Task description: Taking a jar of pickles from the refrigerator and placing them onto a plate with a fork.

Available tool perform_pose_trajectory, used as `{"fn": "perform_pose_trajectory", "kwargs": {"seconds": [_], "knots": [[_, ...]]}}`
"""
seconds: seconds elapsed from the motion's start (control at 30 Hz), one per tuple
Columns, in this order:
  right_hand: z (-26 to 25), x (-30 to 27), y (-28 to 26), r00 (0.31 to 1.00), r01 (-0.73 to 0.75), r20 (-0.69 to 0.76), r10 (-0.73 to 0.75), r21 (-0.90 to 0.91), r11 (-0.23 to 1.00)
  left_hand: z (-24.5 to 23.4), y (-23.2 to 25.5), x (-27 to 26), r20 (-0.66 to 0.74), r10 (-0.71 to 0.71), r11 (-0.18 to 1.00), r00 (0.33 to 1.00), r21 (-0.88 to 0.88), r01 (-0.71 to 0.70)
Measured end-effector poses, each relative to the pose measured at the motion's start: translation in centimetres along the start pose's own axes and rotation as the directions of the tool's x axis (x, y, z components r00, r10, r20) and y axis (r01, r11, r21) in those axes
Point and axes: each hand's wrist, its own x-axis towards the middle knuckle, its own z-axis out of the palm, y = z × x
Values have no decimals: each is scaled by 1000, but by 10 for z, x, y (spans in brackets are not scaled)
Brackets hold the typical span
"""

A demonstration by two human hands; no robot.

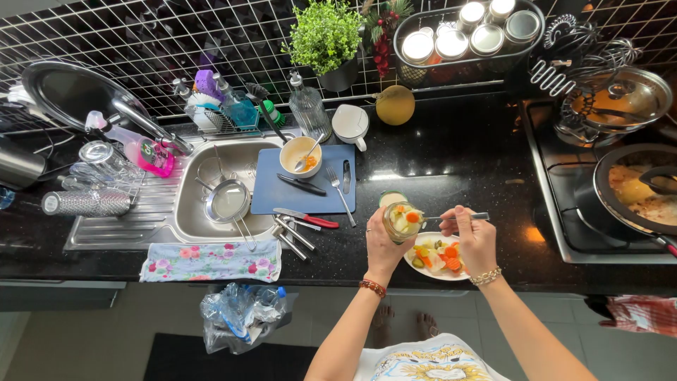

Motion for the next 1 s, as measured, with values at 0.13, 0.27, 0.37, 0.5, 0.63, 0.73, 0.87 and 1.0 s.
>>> {"fn": "perform_pose_trajectory", "kwargs": {"seconds": [0.13, 0.27, 0.37, 0.5, 0.63, 0.73, 0.87, 1.0], "knots": [[-7, 0, -4, 1000, 20, -13, -21, -28, 999, 1, 0, 0, 0, 7, 1000, 1000, 9, -7], [-16, -3, -6, 999, 34, -31, -36, -59, 998, 1, 2, -1, 26, 19, 1000, 999, 12, -19], [-27, -8, -6, 997, 51, -57, -55, -65, 997, 1, 2, -1, 45, 14, 1000, 999, 3, -15], [-46, -17, 1, 992, 79, -88, -87, -88, 993, 3, -3, -3, 88, -16, 1000, 996, -3, 16], [-60, -30, 14, 992, 67, -100, -76, -89, 994, 3, -9, -7, 75, -3, 1000, 997, 5, 3], [-67, -38, 38, 994, 59, -89, -68, -100, 993, 0, -15, -9, 91, -13, 1000, 996, 22, 11], [-68, -46, 79, 996, 15, -84, -24, -108, 994, -6, -22, -11, 56, -2, 999, 998, 39, 0], [-65, -50, 117, 993, -42, -115, 34, -74, 996, -7, -27, -16, 59, -62, 997, 996, 49, 59]]}}
